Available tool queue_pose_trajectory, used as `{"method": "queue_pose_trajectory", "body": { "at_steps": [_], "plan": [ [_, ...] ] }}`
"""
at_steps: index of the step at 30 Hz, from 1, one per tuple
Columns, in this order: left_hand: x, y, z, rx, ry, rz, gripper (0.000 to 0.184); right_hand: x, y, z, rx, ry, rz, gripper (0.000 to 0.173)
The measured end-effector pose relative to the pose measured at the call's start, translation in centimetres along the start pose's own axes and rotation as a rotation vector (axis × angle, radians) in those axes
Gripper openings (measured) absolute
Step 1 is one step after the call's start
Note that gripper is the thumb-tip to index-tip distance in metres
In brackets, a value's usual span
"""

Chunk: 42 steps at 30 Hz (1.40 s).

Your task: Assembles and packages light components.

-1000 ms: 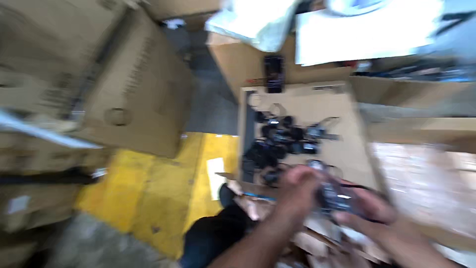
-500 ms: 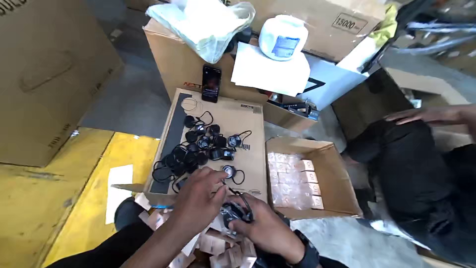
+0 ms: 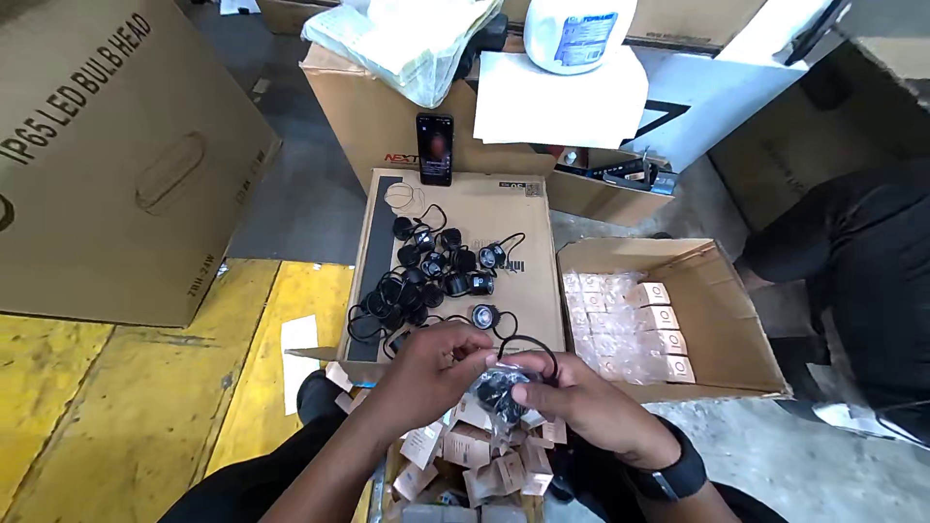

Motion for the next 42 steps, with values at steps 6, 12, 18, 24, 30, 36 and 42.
{"method": "queue_pose_trajectory", "body": {
  "at_steps": [6,12,18,24,30,36,42],
  "plan": [
    [-0.7,-0.3,-0.2,0.038,0.132,0.165,0.011,-0.2,-0.8,-0.3,0.013,0.052,-0.153,0.048],
    [-0.4,-1.3,0.2,-0.007,0.072,0.093,0.023,1.1,-1.3,-0.3,0.042,-0.063,-0.011,0.028],
    [-0.3,-2.8,0.3,-0.152,0.011,-0.060,0.018,1.5,-2.1,0.2,-0.158,-0.128,0.142,0.018],
    [-0.2,-0.2,-0.1,-0.024,0.063,-0.010,0.017,1.1,-1.3,0.5,-0.185,-0.155,0.223,0.022],
    [-2.2,0.3,0.4,-0.072,0.263,-0.255,0.091,0.4,0.2,0.4,-0.035,-0.089,0.133,0.020],
    [-0.3,-1.5,0.6,-0.160,0.071,-0.305,0.033,0.4,-0.5,0.8,-0.144,-0.118,0.152,0.020],
    [2.0,0.8,1.2,0.170,-0.184,-0.122,0.018,-0.3,0.2,0.7,-0.046,-0.144,0.214,0.028]
  ]
}}
Point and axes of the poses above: each hand's wrist, its own z-axis away from the middle knuckle, its own y-axis out of the back of the hand, x = y × z, the point moved 9 cm from there along -z, towards the middle knuckle, and after that the axes turned 14 degrees about y, right-handed, at the moved point
